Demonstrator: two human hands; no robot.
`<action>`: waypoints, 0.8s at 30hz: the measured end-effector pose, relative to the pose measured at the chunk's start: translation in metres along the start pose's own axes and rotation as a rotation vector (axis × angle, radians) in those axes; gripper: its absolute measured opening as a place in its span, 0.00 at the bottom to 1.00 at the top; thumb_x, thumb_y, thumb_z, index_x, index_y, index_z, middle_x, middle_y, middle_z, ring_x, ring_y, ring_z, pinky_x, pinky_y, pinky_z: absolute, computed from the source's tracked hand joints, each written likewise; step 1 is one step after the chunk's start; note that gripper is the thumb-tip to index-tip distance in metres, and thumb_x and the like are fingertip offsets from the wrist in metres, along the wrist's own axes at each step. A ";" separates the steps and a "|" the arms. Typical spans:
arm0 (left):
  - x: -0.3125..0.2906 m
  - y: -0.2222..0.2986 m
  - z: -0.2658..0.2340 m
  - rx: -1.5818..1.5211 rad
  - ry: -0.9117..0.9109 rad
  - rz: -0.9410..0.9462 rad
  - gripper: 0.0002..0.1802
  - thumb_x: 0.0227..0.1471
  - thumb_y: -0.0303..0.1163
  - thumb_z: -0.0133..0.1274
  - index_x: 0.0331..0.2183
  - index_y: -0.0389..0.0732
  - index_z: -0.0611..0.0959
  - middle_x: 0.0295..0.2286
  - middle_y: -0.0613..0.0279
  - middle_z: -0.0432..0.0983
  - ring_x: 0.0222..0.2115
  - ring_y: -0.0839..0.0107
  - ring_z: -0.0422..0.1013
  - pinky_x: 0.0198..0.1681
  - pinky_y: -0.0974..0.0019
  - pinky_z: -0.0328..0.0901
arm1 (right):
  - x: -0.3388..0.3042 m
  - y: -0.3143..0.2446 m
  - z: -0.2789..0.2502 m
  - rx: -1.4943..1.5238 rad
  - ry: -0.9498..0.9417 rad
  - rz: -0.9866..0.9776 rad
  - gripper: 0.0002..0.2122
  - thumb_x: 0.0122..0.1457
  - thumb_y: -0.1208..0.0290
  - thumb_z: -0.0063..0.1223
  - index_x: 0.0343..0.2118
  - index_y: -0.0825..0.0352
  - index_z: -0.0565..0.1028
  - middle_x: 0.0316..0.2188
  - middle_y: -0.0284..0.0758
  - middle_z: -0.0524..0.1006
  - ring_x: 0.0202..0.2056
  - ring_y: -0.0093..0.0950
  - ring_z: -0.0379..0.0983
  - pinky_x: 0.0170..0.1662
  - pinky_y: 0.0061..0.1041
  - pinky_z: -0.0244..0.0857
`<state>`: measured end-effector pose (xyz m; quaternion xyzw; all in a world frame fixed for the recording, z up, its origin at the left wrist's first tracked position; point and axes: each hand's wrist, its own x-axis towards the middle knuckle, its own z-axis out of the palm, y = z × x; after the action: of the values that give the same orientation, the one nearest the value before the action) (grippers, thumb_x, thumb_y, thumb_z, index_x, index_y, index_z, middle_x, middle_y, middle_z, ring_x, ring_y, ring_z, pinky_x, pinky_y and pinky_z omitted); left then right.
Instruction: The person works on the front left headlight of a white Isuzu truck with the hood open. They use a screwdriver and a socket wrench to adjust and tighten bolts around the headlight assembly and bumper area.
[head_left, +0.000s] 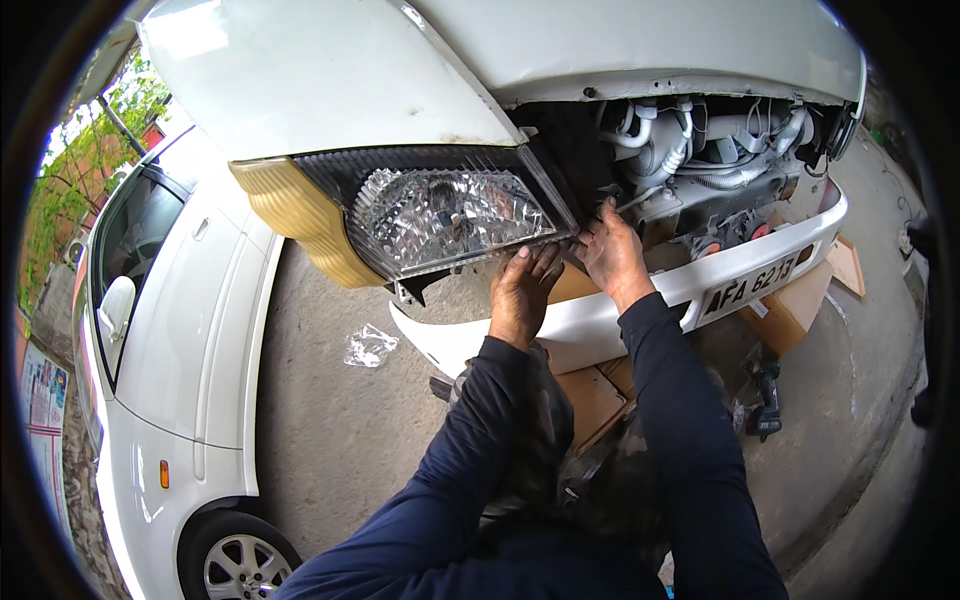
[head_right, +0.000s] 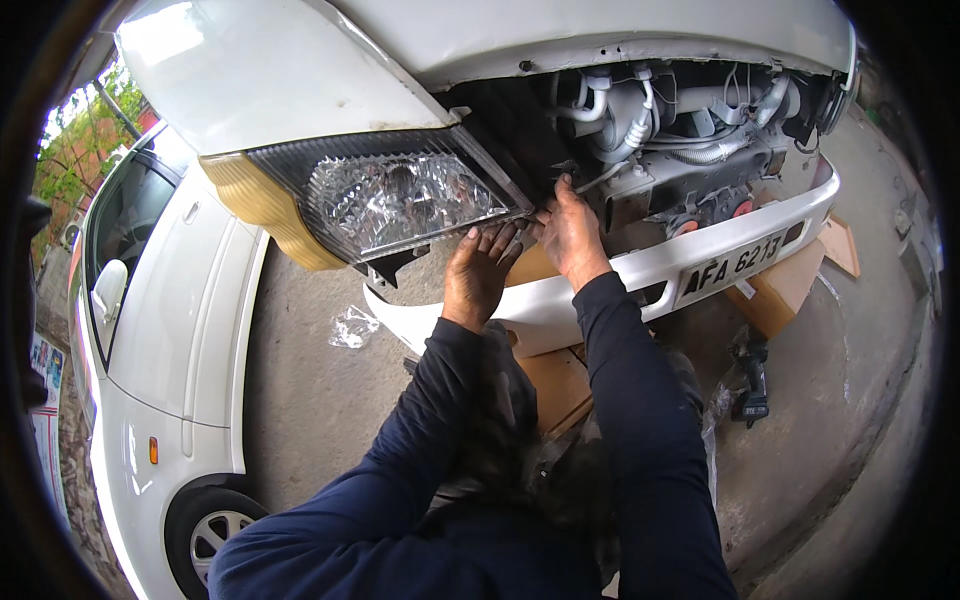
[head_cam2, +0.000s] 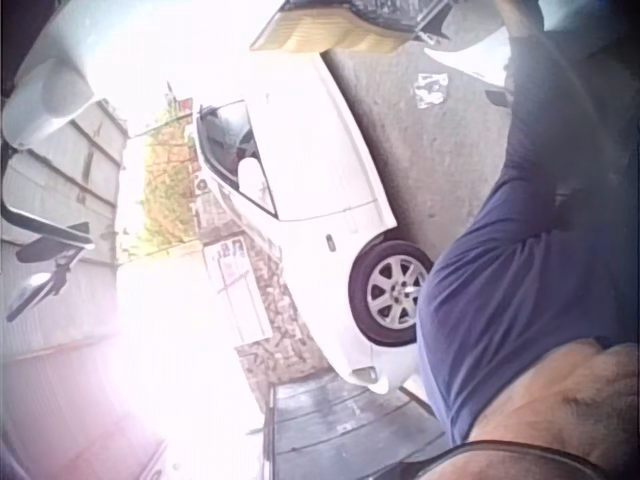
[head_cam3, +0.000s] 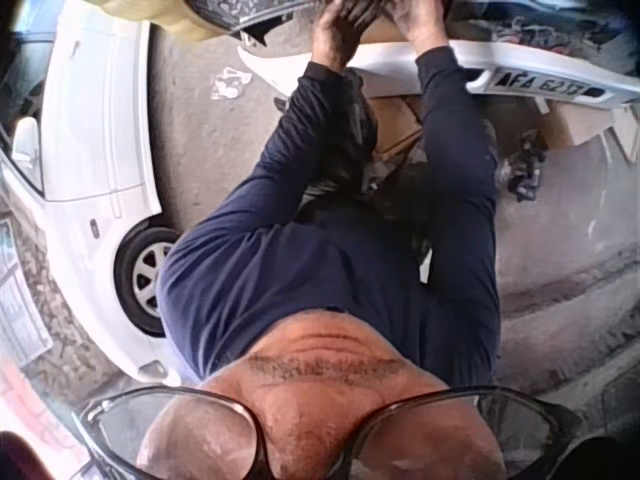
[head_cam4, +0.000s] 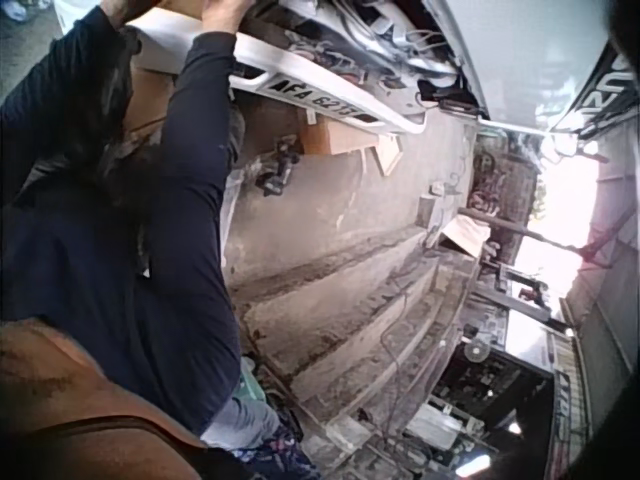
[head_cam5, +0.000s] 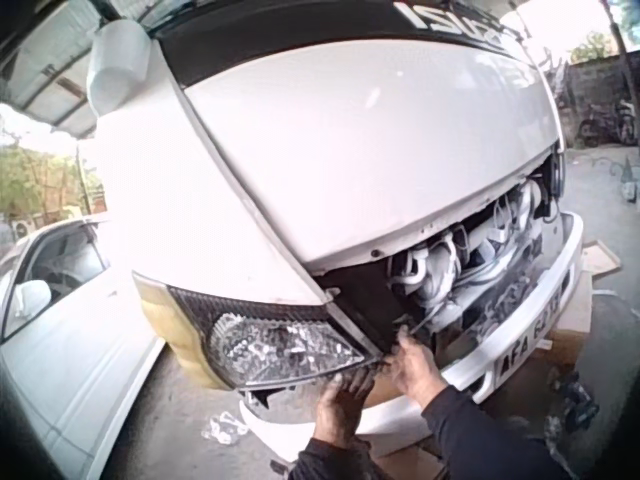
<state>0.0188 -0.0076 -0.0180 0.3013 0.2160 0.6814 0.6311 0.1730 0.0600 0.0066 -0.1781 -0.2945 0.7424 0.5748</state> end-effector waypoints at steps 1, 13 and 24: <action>-0.005 0.001 -0.002 -0.052 0.024 0.019 0.36 0.58 0.49 0.58 0.60 0.39 0.68 0.59 0.53 0.66 0.62 0.52 0.60 0.66 0.42 0.53 | -0.001 0.000 0.000 0.022 -0.022 0.008 0.29 0.67 0.43 0.47 0.62 0.59 0.64 0.59 0.37 0.69 0.57 0.34 0.67 0.57 0.42 0.60; -0.005 0.035 -0.012 -0.246 0.203 0.225 0.51 0.57 0.65 0.51 0.66 0.39 0.55 0.65 0.50 0.53 0.65 0.50 0.52 0.70 0.45 0.46 | -0.006 0.004 0.005 0.050 0.028 -0.009 0.26 0.65 0.43 0.49 0.57 0.57 0.68 0.53 0.35 0.74 0.52 0.32 0.69 0.52 0.43 0.63; 0.000 0.012 -0.011 -0.220 -0.016 0.055 0.35 0.51 0.50 0.62 0.57 0.47 0.74 0.57 0.58 0.68 0.60 0.52 0.62 0.67 0.41 0.52 | -0.010 0.002 0.005 0.114 0.005 -0.037 0.15 0.63 0.75 0.53 0.52 0.62 0.69 0.46 0.35 0.75 0.46 0.33 0.73 0.48 0.43 0.67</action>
<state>0.0026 -0.0078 -0.0175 0.2415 0.1267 0.7158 0.6429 0.1715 0.0491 0.0087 -0.1417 -0.2534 0.7468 0.5984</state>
